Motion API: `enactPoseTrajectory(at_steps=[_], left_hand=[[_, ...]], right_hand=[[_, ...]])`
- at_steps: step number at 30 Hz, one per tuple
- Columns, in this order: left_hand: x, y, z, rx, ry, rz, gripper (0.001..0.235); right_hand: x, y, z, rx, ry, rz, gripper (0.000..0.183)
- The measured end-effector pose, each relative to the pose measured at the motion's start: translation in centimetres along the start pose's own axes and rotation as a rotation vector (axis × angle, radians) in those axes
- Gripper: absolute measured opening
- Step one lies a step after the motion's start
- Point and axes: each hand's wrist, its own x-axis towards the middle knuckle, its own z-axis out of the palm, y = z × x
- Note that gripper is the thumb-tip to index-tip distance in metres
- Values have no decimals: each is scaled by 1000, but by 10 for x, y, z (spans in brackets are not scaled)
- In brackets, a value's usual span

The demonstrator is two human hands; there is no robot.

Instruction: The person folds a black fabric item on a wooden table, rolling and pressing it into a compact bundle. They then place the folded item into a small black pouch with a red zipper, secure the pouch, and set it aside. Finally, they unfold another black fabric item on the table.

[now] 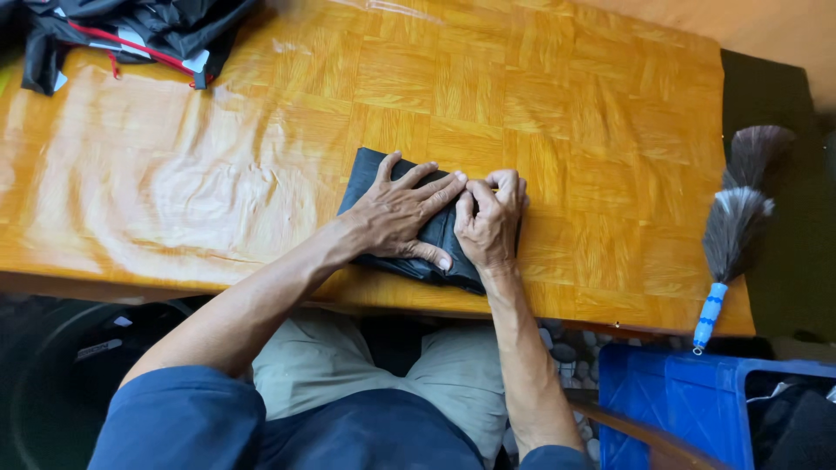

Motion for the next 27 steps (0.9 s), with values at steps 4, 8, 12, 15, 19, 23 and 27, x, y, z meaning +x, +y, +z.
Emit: enactPoseTrajectory(at_steps=[4,8,12,15,19,23,27], left_hand=[[2,-1,2,37,-34,2,127],[0,2,-3,33,-52,-7,127],[-2,12,-17,1,-94,-26,144],[-3,20,-26,38,-132,-50,155],[-3,24,-29,89,-159,-78,165],[-3,25,-29,60,-142,-89,164],[-2,25,-23,38,-109,-102,168]], right_hand=[[-16,11,-7,9,-117,48,16],[-25,-17,-32,56,-211,51,36],[-19,-36,-50,163,-398,140,56],[-23,-29,-46,203,-436,162,63],[-31,-17,-38,296,-376,185,56],[-31,-21,-38,316,-346,211,54],[-36,-20,-30,202,-370,147,52]])
